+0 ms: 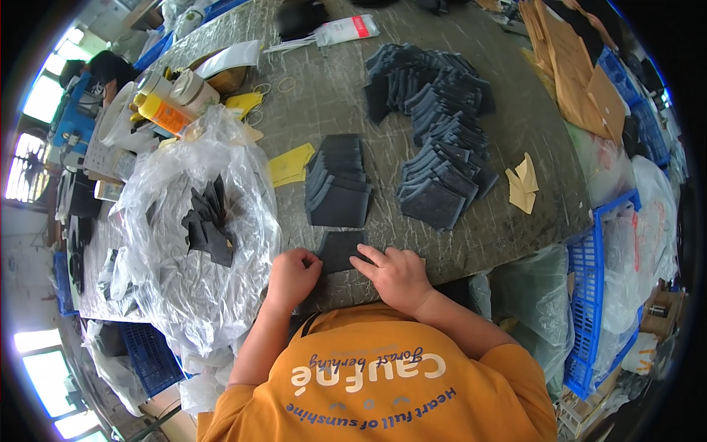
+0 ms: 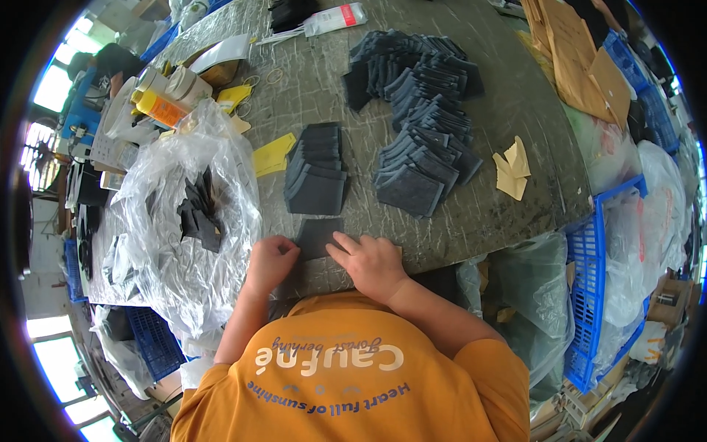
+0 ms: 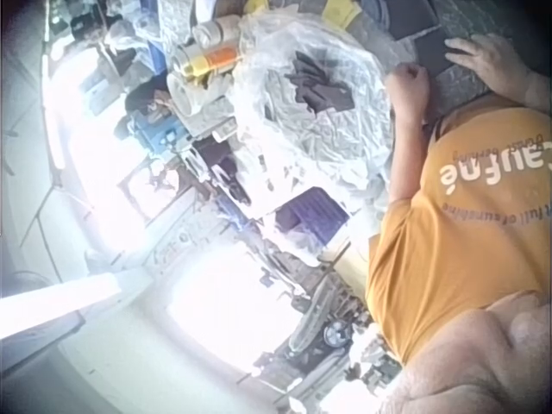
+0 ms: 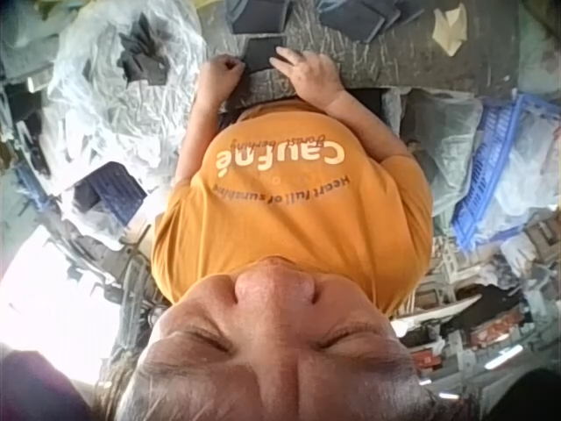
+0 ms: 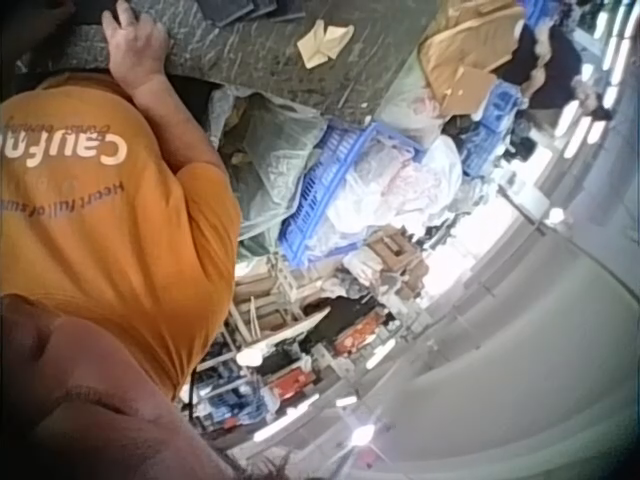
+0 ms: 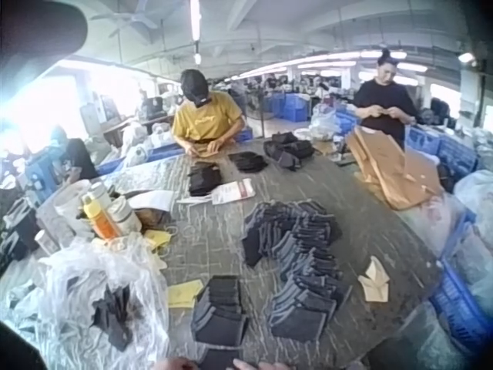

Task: Manually inspect, align, and organize black shoe components from a stack onto a workspace.

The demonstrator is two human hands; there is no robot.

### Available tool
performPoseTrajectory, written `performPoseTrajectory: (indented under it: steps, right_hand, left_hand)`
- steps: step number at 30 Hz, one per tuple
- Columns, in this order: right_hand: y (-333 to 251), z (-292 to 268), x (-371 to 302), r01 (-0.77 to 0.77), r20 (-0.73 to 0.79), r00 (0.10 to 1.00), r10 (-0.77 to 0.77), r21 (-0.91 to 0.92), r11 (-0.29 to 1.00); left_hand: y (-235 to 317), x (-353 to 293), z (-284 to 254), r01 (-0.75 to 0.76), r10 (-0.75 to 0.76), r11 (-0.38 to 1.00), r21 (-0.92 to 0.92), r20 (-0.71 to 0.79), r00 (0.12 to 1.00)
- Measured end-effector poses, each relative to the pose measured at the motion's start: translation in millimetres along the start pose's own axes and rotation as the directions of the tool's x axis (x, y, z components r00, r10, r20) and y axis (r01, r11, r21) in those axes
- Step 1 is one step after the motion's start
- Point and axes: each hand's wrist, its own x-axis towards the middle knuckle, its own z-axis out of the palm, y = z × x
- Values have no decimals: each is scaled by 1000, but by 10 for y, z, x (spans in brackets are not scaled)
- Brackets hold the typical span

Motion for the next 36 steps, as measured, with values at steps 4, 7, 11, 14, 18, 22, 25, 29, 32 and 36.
performPoseTrajectory:
  steps: [4, 7, 11, 14, 18, 22, 25, 29, 32, 36]
  right_hand:
    - [-13, 7, 15, -11, 16, 1000, 11, 11, 1000]
    - [20, 29, 49, -80, -14, 996, 83, 157, 984]
    - [55, 12, 93, -140, -117, 977, 180, 288, 947]
    - [9, 26, 67, 34, -154, 988, 3, 235, 971]
    - [-19, 92, -5, 25, -85, 996, -11, 164, 986]
    - [-48, 82, 0, -26, -26, 999, 30, 153, 988]
    - [-71, 47, 10, -38, -9, 999, 39, 127, 991]
    - [-85, 39, 13, -35, -9, 999, 37, 120, 992]
    - [-70, 62, 2, -28, -1, 1000, 29, 104, 994]
    - [-74, 55, 12, -24, 21, 1000, 22, 83, 996]
  left_hand:
    - [59, -7, -21, -38, 35, 994, 98, 27, 999]
    - [30, -9, 31, -84, 79, 981, 175, 34, 996]
    - [12, -61, 29, -269, 271, 961, 67, -15, 963]
    - [23, -105, 41, -252, 253, 962, 108, 3, 968]
    - [102, -154, 85, -219, 233, 941, 260, -27, 972]
    - [186, -204, 38, -227, 237, 953, 200, -31, 971]
    - [214, -197, 13, -361, 364, 930, 72, -30, 931]
    - [52, -41, 55, -174, 183, 978, 117, -72, 980]
    - [34, -8, 81, -141, 151, 983, 115, -79, 985]
    - [28, 36, 93, -157, 168, 978, 138, -74, 983]
